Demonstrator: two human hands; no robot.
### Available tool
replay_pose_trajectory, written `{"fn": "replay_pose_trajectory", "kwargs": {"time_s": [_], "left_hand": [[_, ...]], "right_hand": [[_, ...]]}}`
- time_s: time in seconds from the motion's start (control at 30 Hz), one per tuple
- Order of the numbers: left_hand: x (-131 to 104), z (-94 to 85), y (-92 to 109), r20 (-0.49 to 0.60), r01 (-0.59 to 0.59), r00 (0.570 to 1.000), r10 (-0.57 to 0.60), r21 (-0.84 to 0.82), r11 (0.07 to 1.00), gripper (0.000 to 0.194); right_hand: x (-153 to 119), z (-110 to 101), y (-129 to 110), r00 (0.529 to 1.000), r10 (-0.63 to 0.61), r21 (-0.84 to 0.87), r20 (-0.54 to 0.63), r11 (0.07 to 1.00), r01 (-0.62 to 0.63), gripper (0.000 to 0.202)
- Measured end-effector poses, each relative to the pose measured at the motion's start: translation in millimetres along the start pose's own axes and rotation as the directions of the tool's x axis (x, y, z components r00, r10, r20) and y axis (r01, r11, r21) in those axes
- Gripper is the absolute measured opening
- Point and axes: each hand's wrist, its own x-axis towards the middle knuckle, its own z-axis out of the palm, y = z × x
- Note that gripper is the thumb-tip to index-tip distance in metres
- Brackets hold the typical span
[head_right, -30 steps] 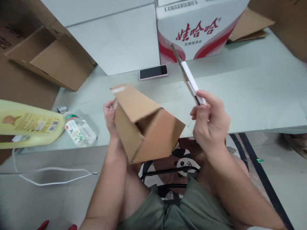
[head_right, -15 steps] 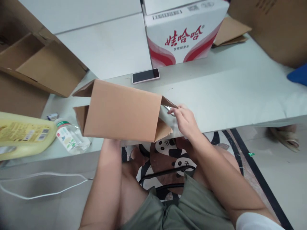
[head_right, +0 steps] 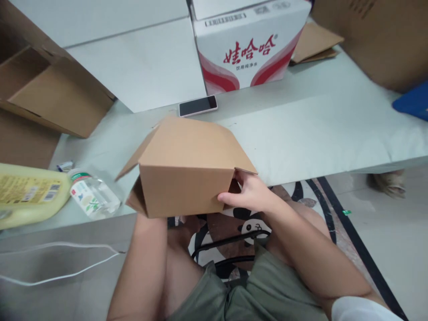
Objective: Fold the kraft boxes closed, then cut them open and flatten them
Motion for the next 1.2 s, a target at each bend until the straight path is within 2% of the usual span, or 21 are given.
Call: {"fn": "replay_pose_trajectory", "kwargs": {"time_s": [0.07, 0.17, 0.23, 0.3, 0.37, 0.5, 0.63, 0.7, 0.8, 0.93, 1.0, 1.1, 1.2], "left_hand": [[5, 1.5, 2, -0.040, 0.033, 0.998, -0.037, -0.110, 0.993, 0.045], [12, 4.4, -2, -0.047, 0.113, 0.990, -0.133, -0.293, 0.949, 0.059], [14, 5.7, -8, 0.016, 0.175, 0.984, -0.178, -0.280, 0.944, 0.061], [14, 6.7, -15, 0.076, 0.216, 0.976, -0.204, -0.216, 0.952, 0.066], [13, 7.5, -20, 0.134, 0.225, 0.970, -0.204, -0.169, 0.960, 0.075], [12, 6.6, -24, 0.263, 0.212, 0.949, -0.174, -0.121, 0.970, 0.087], [9, 4.1, -27, 0.313, 0.188, 0.936, -0.161, -0.057, 0.981, 0.098], [8, 4.0, -29, 0.319, 0.155, 0.937, -0.141, -0.021, 0.988, 0.104], [7, 5.6, -33, 0.325, 0.108, 0.939, -0.111, 0.028, 0.994, 0.108], [6, 8.7, -34, 0.320, 0.022, 0.946, -0.050, 0.090, 0.996, 0.101], [5, 9.9, -33, 0.314, -0.001, 0.949, -0.027, 0.090, 0.996, 0.096], [6, 10.0, -31, 0.213, 0.032, 0.976, -0.050, 0.087, 0.996, 0.091], [9, 8.3, -26, -0.023, 0.086, 0.996, -0.084, 0.186, 0.979, 0.091]], "right_hand": [[3, 0, 7, 0.998, -0.030, -0.059, -0.053, 0.998, 0.027, 0.065], [13, 1, 21, 0.973, -0.041, -0.207, -0.227, 0.978, -0.007, 0.060], [21, -1, 30, 0.947, -0.002, -0.275, -0.322, 0.957, -0.092, 0.051], [27, -3, 37, 0.931, 0.028, -0.296, -0.364, 0.944, -0.145, 0.039], [30, -6, 40, 0.929, 0.033, -0.295, -0.369, 0.943, -0.151, 0.034], [30, -10, 40, 0.916, 0.066, -0.251, -0.395, 0.952, -0.176, 0.038], [29, -10, 43, 0.916, 0.111, -0.203, -0.386, 0.958, -0.202, 0.039], [28, -9, 45, 0.934, 0.081, -0.199, -0.348, 0.967, -0.158, 0.037], [26, -9, 44, 0.965, -0.038, -0.219, -0.259, 0.975, -0.020, 0.032], [23, -10, 40, 0.993, -0.110, -0.255, -0.049, 0.962, 0.094, 0.024], [22, -10, 39, 0.993, -0.107, -0.260, -0.039, 0.961, 0.094, 0.024], [26, -11, 39, 0.982, -0.033, -0.270, -0.186, 0.963, -0.018, 0.033], [31, -13, 40, 0.917, 0.070, -0.237, -0.392, 0.956, -0.174, 0.037]]}}
